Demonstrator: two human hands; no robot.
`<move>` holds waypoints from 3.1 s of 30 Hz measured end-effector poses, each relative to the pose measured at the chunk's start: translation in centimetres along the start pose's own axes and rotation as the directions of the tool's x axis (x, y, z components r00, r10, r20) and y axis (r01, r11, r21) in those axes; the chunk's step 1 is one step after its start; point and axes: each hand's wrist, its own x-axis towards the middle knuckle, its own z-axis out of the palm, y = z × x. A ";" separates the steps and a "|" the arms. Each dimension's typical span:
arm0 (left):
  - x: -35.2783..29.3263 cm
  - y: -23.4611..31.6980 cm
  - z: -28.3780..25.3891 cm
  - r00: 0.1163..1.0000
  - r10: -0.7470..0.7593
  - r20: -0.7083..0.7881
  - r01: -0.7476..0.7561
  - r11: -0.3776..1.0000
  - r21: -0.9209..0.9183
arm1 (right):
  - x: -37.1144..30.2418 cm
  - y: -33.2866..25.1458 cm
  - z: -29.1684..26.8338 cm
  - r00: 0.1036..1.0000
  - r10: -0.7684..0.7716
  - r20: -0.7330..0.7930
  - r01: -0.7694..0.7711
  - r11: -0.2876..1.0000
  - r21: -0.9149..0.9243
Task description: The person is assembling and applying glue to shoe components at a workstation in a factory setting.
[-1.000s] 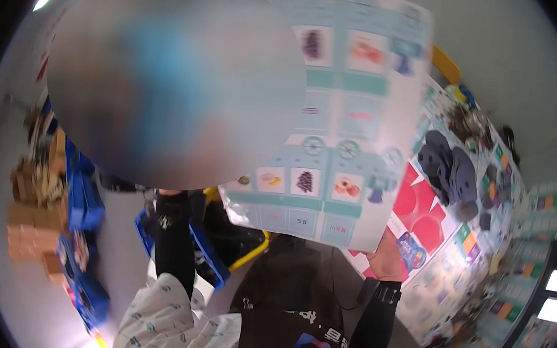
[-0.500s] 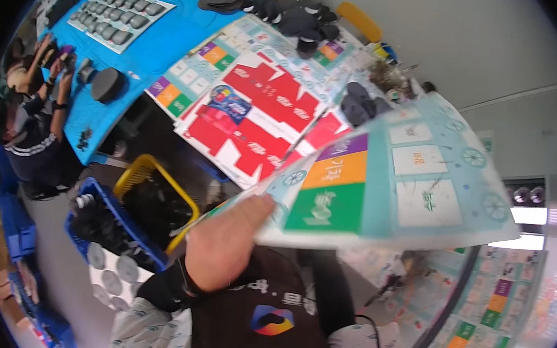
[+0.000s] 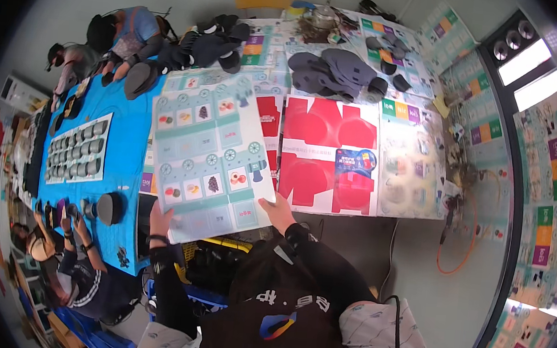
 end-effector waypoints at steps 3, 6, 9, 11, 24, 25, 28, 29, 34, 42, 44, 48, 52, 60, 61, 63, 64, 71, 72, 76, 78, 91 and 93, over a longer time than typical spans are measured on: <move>7.0 -4.2 0.8 1.000 -0.003 0.015 0.000 0.986 0.166 | 0.4 1.5 0.5 0.987 0.116 -0.115 -0.141 0.961 -0.240; 13.0 -5.0 5.2 0.982 -0.050 0.181 -0.027 0.917 0.399 | -0.8 2.5 -3.9 0.975 0.189 -0.112 -0.217 0.916 -0.336; 15.2 -6.1 6.3 0.987 -0.073 0.145 -0.005 0.881 0.474 | -3.7 0.9 -8.6 0.995 0.068 -0.078 -0.099 0.840 -0.534; 17.2 -7.7 6.7 0.983 -0.047 0.175 -0.043 0.879 0.475 | -5.6 -0.6 -11.5 0.971 0.214 -0.106 -0.231 0.955 -0.186; 7.2 0.1 12.7 0.942 0.153 -0.298 0.073 0.775 0.627 | -10.0 -4.3 -26.8 0.929 0.292 -0.227 -0.313 0.948 -0.060; 5.5 0.6 13.9 0.955 0.160 -0.252 -0.005 0.853 0.522 | -10.0 -4.5 -28.5 0.940 0.283 -0.193 -0.298 0.953 -0.057; -0.4 4.1 22.9 0.984 -0.176 -0.022 0.176 0.984 0.005 | -9.5 -5.4 -34.3 0.922 0.297 -0.249 -0.286 0.955 0.078; -2.8 7.7 28.5 0.943 -0.294 0.154 0.321 0.926 -0.198 | -10.0 -5.8 -37.2 0.916 0.307 -0.260 -0.294 0.952 0.089; -7.5 20.8 45.7 0.777 -0.139 0.613 0.512 0.706 -0.489 | -12.2 -9.0 -46.4 0.907 0.315 -0.279 -0.135 0.846 0.516; 0.5 33.6 64.2 0.657 -0.258 0.708 0.728 0.460 -0.509 | -11.3 -8.0 -57.2 0.894 0.365 -0.262 -0.025 0.622 0.782; 5.9 32.9 67.3 0.641 -0.200 0.741 0.714 0.511 -0.480 | -10.4 -8.7 -57.2 0.913 0.338 -0.227 -0.024 0.599 0.800; 12.5 35.2 76.8 0.722 -0.425 0.546 0.690 0.507 -0.517 | -9.4 -8.8 -57.5 0.909 0.334 -0.248 -0.020 0.631 0.776; 16.0 36.8 86.0 0.731 -0.528 0.432 0.682 0.583 -0.441 | -9.2 -8.0 -59.0 0.859 0.377 -0.347 -0.012 0.692 0.722; 22.7 32.3 89.7 0.939 -0.325 -0.113 0.266 0.894 -0.360 | -5.2 -9.8 -58.4 0.899 0.376 -0.226 -0.129 0.719 0.682; 22.8 32.4 86.3 0.941 -0.272 -0.200 0.223 0.946 -0.236 | -3.9 -10.2 -57.4 0.919 0.349 -0.181 -0.154 0.744 0.650; 16.0 35.0 84.5 1.000 0.005 0.023 -0.004 0.999 -0.037 | -3.1 -11.2 -58.6 0.902 0.335 -0.272 -0.141 0.824 0.548; 11.0 37.2 84.2 0.993 -0.035 0.109 0.062 0.966 -0.250 | -2.9 -11.1 -60.4 0.887 0.310 -0.341 -0.135 0.883 0.450; -14.8 39.4 70.7 0.929 0.165 0.331 -0.149 0.986 -0.075 | -1.2 -14.4 -59.0 0.963 0.035 -0.268 -0.063 0.994 -0.094; -16.7 39.2 69.7 0.940 0.149 0.308 -0.143 0.989 -0.041 | -1.3 -13.9 -58.9 0.973 -0.005 -0.229 -0.042 0.979 -0.202; -22.0 37.0 67.1 0.967 0.134 0.218 -0.131 0.991 -0.032 | -3.1 -12.6 -58.2 0.998 -0.038 -0.058 0.017 0.946 -0.324; -23.6 36.0 66.7 0.965 0.154 0.211 -0.152 0.988 -0.026 | -4.4 -11.9 -58.5 0.999 -0.035 -0.023 0.027 0.958 -0.284; -27.3 35.4 60.2 0.965 0.153 0.213 -0.141 0.987 -0.074 | -9.6 -12.8 -64.1 0.998 0.069 -0.013 -0.066 0.985 0.159; -27.5 35.6 60.3 0.962 0.175 0.208 -0.167 0.984 -0.056 | -10.5 -14.0 -63.1 0.997 0.059 0.058 -0.071 0.967 0.246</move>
